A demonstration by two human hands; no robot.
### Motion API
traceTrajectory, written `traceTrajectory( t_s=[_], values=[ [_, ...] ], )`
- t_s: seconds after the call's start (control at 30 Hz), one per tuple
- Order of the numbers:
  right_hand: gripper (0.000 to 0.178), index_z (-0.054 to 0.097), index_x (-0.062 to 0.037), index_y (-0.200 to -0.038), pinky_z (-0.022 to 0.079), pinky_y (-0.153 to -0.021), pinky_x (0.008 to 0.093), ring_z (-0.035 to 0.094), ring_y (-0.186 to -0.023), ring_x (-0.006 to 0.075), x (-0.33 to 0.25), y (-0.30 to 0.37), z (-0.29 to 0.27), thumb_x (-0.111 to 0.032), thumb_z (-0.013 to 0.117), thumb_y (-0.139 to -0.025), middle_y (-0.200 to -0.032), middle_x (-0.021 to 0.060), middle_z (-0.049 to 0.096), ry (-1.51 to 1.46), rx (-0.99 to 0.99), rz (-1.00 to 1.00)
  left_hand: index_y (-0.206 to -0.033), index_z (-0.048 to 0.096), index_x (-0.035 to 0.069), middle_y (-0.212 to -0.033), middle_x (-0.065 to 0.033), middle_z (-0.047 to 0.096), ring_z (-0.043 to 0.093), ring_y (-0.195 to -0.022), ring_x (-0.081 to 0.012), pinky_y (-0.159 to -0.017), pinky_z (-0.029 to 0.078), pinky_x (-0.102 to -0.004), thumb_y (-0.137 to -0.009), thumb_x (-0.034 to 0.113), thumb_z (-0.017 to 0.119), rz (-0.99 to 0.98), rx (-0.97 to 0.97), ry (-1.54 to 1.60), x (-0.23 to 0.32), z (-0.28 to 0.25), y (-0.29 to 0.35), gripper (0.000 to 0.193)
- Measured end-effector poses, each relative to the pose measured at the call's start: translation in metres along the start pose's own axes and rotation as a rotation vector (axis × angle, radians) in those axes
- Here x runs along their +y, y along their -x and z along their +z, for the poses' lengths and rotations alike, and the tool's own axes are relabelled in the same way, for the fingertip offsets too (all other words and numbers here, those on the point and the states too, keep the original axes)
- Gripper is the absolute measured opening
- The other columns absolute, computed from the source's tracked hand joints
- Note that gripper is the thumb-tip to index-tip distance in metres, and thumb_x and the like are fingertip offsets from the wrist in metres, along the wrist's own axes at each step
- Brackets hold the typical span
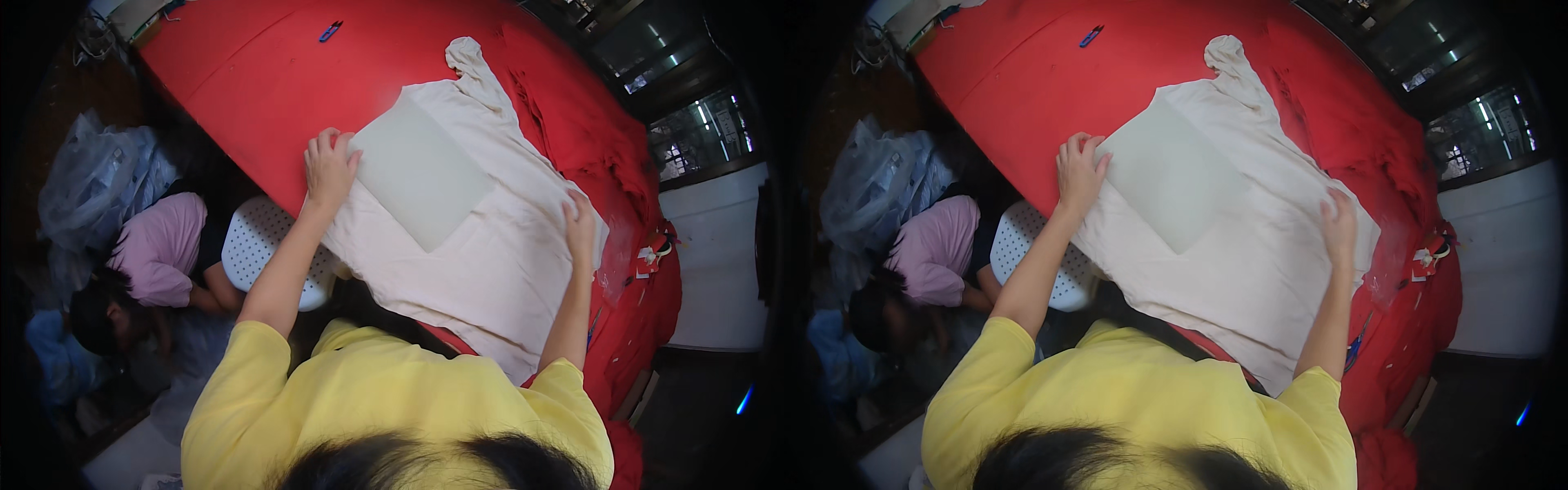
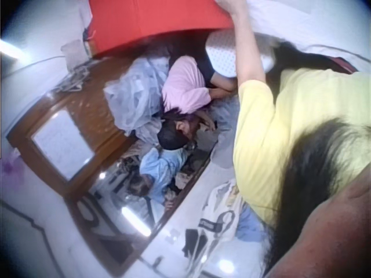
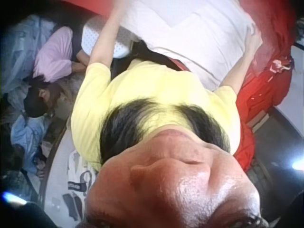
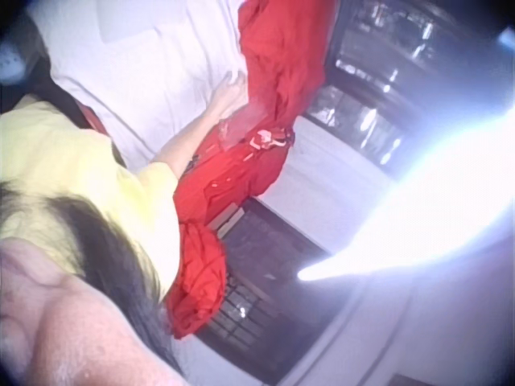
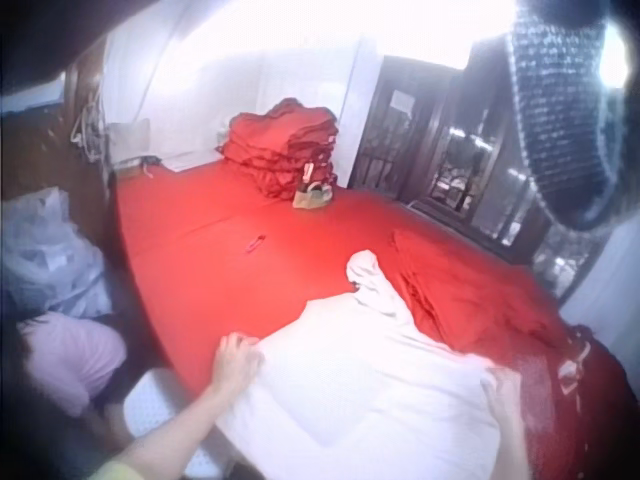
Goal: The person unpacks a light-colored shirt from a plastic bag, lays it on a red table, and folds it neatly. They then place the folded shirt into a clear plastic bag. Another person in a pink shirt is visible in the background, also handling clothes.
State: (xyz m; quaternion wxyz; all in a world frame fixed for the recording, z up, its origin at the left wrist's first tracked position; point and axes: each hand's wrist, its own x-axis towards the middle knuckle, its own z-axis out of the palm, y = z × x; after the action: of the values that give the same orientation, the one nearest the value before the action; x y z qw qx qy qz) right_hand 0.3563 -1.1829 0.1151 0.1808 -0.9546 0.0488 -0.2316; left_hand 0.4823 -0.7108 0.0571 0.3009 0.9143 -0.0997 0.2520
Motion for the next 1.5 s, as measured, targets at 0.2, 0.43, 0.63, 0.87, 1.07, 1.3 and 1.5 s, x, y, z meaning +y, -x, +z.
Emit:
traceTrajectory(
  t_s=[0.2,0.43,0.63,0.87,1.07,1.3,1.5],
  values=[
    [0.07,0.039,-0.0148,-0.14,0.017,-0.109,0.0567,0.025,-0.136,0.0402,-0.199,-0.017,0.138,-0.054,0.057,-0.085,-0.145,0.0218,0.031,0.229,-0.314,-0.26,-0.119,0.057,0.01,-0.126,-0.014,0.047,0.037,-0.124,-0.0336,-0.102,0.029,-0.0488,-0.082,0.023,0.065,0.12,-0.201,-0.119,0.008,-0.028,0.048,0.04],
    [0.101,0.039,-0.0133,-0.14,0.023,-0.106,0.0529,0.031,-0.13,0.0401,-0.198,-0.051,0.152,-0.065,0.072,-0.06,-0.143,0.0234,0.033,0.146,-0.37,-0.227,-0.132,0.048,0.01,-0.139,-0.0193,0.039,0.032,-0.133,-0.0345,-0.111,0.019,-0.0507,-0.085,0.031,0.061,0.143,-0.266,-0.124,-0.016,-0.028,0.055,0.053],
    [0.099,0.043,-0.0125,-0.137,0.03,-0.103,0.0472,0.037,-0.123,0.0361,-0.201,-0.074,0.143,-0.05,0.082,-0.055,-0.134,0.019,0.039,0.014,-0.381,-0.295,-0.135,0.047,0.013,-0.141,-0.0193,0.036,0.032,-0.133,-0.0344,-0.111,0.019,-0.0508,-0.085,0.033,0.061,0.113,-0.302,-0.157,-0.014,-0.033,0.053,0.056],
    [0.088,0.044,-0.01,-0.137,0.033,-0.102,0.0422,0.038,-0.119,0.034,-0.173,-0.096,0.163,-0.045,0.078,-0.064,-0.134,0.0164,0.039,-0.104,-0.37,-0.418,-0.136,0.046,0.014,-0.143,-0.019,0.034,0.027,-0.135,-0.0338,-0.11,0.016,-0.0555,-0.082,0.039,0.062,0.093,-0.31,-0.213,-0.009,-0.03,0.048,0.062],
    [0.082,0.044,-0.0084,-0.138,0.03,-0.102,0.0426,0.037,-0.119,0.0327,-0.179,-0.092,0.171,-0.049,0.071,-0.072,-0.135,0.0156,0.04,-0.003,-0.352,-0.43,-0.137,0.045,0.014,-0.145,-0.0158,0.032,0.024,-0.137,-0.0339,-0.11,0.012,-0.0562,-0.079,0.042,0.064,0.064,-0.322,-0.239,-0.008,-0.034,0.044,0.066],
    [0.079,0.045,-0.011,-0.137,0.028,-0.101,0.0435,0.038,-0.119,0.0311,-0.175,-0.089,0.175,-0.052,0.068,-0.074,-0.135,0.0138,0.042,0.081,-0.351,-0.401,-0.134,0.048,0.014,-0.144,-0.0127,0.035,0.025,-0.137,-0.0333,-0.109,0.014,-0.0586,-0.082,0.043,0.062,0.218,-0.318,-0.209,0.013,-0.013,0.032,0.061],
    [0.051,0.054,-0.0157,-0.128,0.028,-0.102,0.0477,0.04,-0.122,0.0328,-0.138,-0.072,0.174,-0.044,0.058,-0.086,-0.135,0.013,0.045,0.114,-0.128,-0.333,-0.135,0.048,0.022,-0.144,-0.0068,0.037,0.026,-0.137,-0.0317,-0.107,0.013,-0.0642,-0.082,0.049,0.06,0.245,-0.395,-0.162,0.031,0.055,0.006,0.06]
  ],
)
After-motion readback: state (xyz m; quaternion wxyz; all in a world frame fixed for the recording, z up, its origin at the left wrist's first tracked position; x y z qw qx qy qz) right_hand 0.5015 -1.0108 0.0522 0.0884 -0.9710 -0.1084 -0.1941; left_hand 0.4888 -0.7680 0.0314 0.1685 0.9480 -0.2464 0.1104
